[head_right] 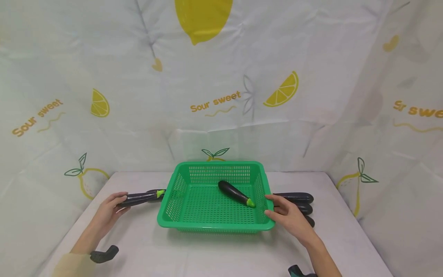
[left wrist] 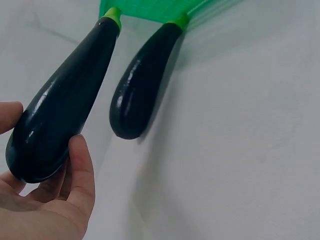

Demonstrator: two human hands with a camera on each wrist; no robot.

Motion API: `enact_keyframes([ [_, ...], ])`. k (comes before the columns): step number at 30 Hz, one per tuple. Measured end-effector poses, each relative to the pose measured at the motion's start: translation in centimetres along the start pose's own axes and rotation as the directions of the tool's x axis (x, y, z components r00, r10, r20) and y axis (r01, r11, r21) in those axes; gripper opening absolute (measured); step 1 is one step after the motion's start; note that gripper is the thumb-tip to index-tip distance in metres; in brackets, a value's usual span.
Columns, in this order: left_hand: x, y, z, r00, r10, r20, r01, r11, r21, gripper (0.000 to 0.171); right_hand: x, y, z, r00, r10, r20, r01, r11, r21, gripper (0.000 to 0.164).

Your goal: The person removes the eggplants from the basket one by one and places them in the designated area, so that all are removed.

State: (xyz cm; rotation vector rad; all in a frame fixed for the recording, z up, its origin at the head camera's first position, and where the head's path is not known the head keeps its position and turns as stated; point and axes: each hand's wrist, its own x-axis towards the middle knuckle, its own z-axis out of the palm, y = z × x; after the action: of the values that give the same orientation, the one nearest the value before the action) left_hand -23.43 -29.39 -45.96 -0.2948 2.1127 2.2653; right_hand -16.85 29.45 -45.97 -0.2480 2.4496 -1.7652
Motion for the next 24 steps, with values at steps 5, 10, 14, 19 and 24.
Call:
enact_keyframes([
  [5,0.1,-0.9,0.4,1.0,-0.021,0.014,0.021,1.0,0.022,0.035,0.0,-0.1,0.0,1.0,-0.001,-0.004,0.001,1.0,-0.005,0.062],
  [10,0.5,-1.8,1.0,0.999,-0.041,0.004,0.041,0.998,0.046,0.043,0.0,-0.1,0.1,1.0,0.001,-0.006,-0.001,1.0,-0.008,0.061],
  [14,0.8,-2.3,1.5,0.999,-0.049,0.009,0.048,0.995,0.093,0.05,0.0,-0.1,0.1,1.0,0.01,-0.009,-0.01,1.0,-0.013,0.061],
  [19,1.0,-2.8,2.3,0.998,-0.054,0.014,0.052,0.993,0.108,0.05,0.0,-0.1,0.1,1.0,0.014,-0.005,-0.014,1.0,-0.007,0.061],
  [24,1.2,-3.2,3.2,0.998,-0.067,0.012,0.065,0.991,0.121,0.049,0.0,0.0,0.2,1.0,0.014,-0.004,-0.014,1.0,-0.007,0.061],
])
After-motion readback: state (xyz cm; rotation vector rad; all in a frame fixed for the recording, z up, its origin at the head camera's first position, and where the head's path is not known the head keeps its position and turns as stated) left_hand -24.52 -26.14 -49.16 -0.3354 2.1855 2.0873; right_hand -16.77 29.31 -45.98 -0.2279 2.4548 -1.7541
